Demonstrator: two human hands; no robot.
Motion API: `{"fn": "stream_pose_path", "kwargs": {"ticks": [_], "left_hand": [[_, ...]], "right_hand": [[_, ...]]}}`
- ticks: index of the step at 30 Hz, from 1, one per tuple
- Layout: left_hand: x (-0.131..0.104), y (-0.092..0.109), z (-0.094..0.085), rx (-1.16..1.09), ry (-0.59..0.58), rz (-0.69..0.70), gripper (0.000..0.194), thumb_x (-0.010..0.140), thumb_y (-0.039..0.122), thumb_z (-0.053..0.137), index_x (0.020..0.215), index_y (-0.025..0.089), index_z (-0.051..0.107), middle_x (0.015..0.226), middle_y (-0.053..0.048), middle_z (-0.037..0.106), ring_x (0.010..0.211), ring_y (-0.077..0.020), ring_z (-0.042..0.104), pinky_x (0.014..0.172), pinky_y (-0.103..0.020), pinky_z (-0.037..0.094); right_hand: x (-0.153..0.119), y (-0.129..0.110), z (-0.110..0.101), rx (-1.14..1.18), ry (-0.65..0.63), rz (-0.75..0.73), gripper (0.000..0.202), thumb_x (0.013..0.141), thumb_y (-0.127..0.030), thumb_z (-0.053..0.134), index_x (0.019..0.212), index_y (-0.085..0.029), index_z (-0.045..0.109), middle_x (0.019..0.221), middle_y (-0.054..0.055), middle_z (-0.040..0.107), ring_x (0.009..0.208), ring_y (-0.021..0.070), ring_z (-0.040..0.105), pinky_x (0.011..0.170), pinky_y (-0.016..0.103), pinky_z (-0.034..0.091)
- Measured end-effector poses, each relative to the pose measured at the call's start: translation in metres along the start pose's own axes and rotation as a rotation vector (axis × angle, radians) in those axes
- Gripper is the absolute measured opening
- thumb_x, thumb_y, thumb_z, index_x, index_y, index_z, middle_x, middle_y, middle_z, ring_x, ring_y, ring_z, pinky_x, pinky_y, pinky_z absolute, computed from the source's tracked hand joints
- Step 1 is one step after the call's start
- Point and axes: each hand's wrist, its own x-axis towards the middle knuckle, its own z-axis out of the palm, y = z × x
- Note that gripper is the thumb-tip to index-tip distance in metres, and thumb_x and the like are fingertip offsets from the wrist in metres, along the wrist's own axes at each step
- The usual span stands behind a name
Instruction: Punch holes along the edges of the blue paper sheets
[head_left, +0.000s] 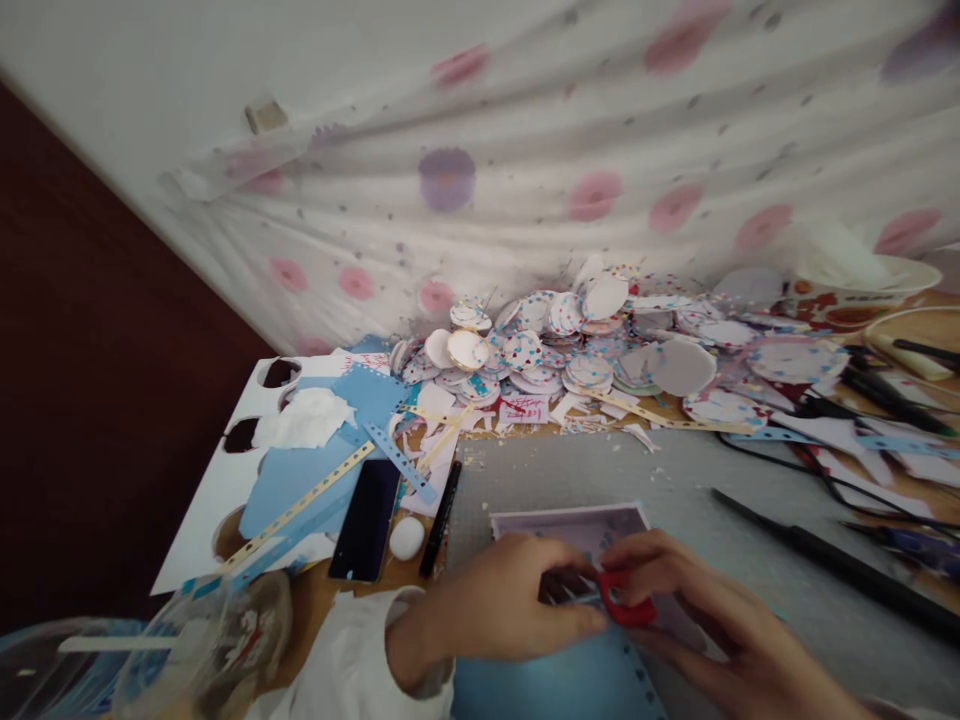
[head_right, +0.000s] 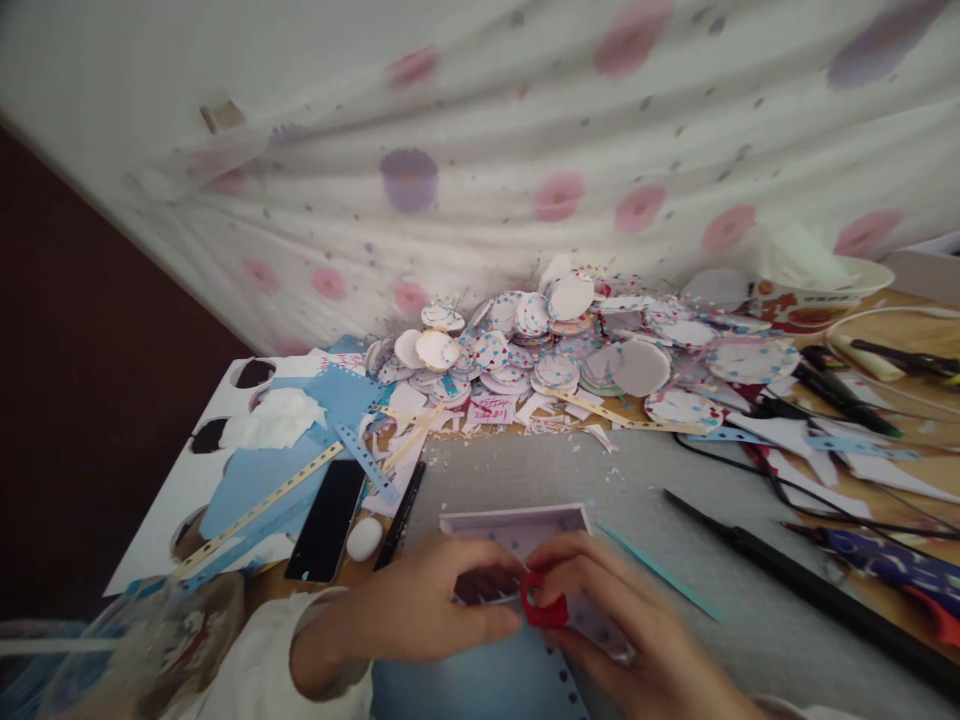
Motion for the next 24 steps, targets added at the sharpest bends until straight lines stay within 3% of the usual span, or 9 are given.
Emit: {"fn": "stream_pose_path", "kwargs": {"ticks": [2, 4, 8, 10, 16, 20, 24], "left_hand": [[-0.002, -0.001, -0.004, -0.076, -0.076, 0.003, 0.049, 0.083, 0.038, 0.071, 0.127, 0.014, 0.069, 0.11, -0.011, 0.076, 0.095, -0.0226, 0.071, 0.08, -0.029, 0.053], [-0.003, 0.0, -0.004, -0.113, -0.074, 0.019, 0.047, 0.085, 0.038, 0.069, 0.126, 0.015, 0.069, 0.107, -0.01, 0.076, 0.091, -0.0214, 0.07, 0.077, -0.028, 0.053], [-0.005, 0.005, 0.005, 0.014, 0.138, 0.05, 0.031, 0.089, 0.022, 0.058, 0.114, 0.02, 0.076, 0.098, -0.005, 0.078, 0.088, -0.0202, 0.07, 0.078, -0.029, 0.051], [-0.006, 0.007, 0.009, 0.118, 0.203, 0.059, 0.031, 0.089, 0.019, 0.055, 0.109, 0.023, 0.078, 0.099, -0.004, 0.079, 0.091, -0.0211, 0.07, 0.082, -0.03, 0.051], [-0.013, 0.006, 0.008, 0.391, 0.229, -0.043, 0.029, 0.09, 0.016, 0.052, 0.094, 0.024, 0.08, 0.097, -0.008, 0.08, 0.092, -0.0249, 0.073, 0.082, -0.03, 0.05], [-0.017, -0.002, -0.008, 0.45, 0.239, -0.103, 0.027, 0.09, 0.018, 0.052, 0.099, 0.022, 0.078, 0.101, -0.008, 0.079, 0.098, -0.0262, 0.072, 0.086, -0.032, 0.05], [-0.029, -0.012, -0.04, 0.294, 0.262, -0.065, 0.026, 0.089, 0.02, 0.053, 0.103, 0.021, 0.075, 0.109, -0.005, 0.077, 0.104, -0.0225, 0.068, 0.094, -0.031, 0.047]], "right_hand": [[0.001, -0.004, 0.001, -0.027, 0.046, -0.072, 0.018, 0.092, -0.019, 0.065, 0.1, -0.034, 0.064, 0.111, -0.002, 0.07, 0.104, 0.0145, 0.07, 0.087, 0.022, 0.058], [0.005, -0.007, 0.005, -0.017, 0.132, -0.141, 0.023, 0.091, -0.016, 0.066, 0.103, -0.035, 0.061, 0.107, -0.002, 0.071, 0.098, 0.0142, 0.071, 0.083, 0.022, 0.059], [0.011, -0.007, 0.012, -0.013, 0.293, -0.209, 0.028, 0.088, -0.015, 0.066, 0.106, -0.036, 0.057, 0.102, -0.002, 0.074, 0.093, 0.0164, 0.074, 0.08, 0.024, 0.061], [0.01, -0.006, 0.012, -0.068, 0.278, -0.221, 0.029, 0.088, -0.013, 0.064, 0.105, -0.035, 0.058, 0.101, -0.001, 0.074, 0.091, 0.0173, 0.074, 0.078, 0.025, 0.061], [0.0, 0.004, 0.004, -0.163, 0.208, -0.169, 0.027, 0.089, -0.013, 0.062, 0.106, -0.035, 0.06, 0.097, -0.001, 0.072, 0.089, 0.0176, 0.072, 0.076, 0.025, 0.061], [-0.005, 0.019, 0.001, -0.198, 0.262, -0.098, 0.028, 0.09, -0.019, 0.063, 0.113, -0.034, 0.058, 0.099, 0.001, 0.072, 0.092, 0.0185, 0.073, 0.08, 0.027, 0.061], [-0.007, 0.026, -0.002, -0.203, 0.315, -0.09, 0.03, 0.089, -0.023, 0.066, 0.117, -0.033, 0.06, 0.105, 0.002, 0.074, 0.097, 0.0199, 0.074, 0.083, 0.026, 0.062]]}}
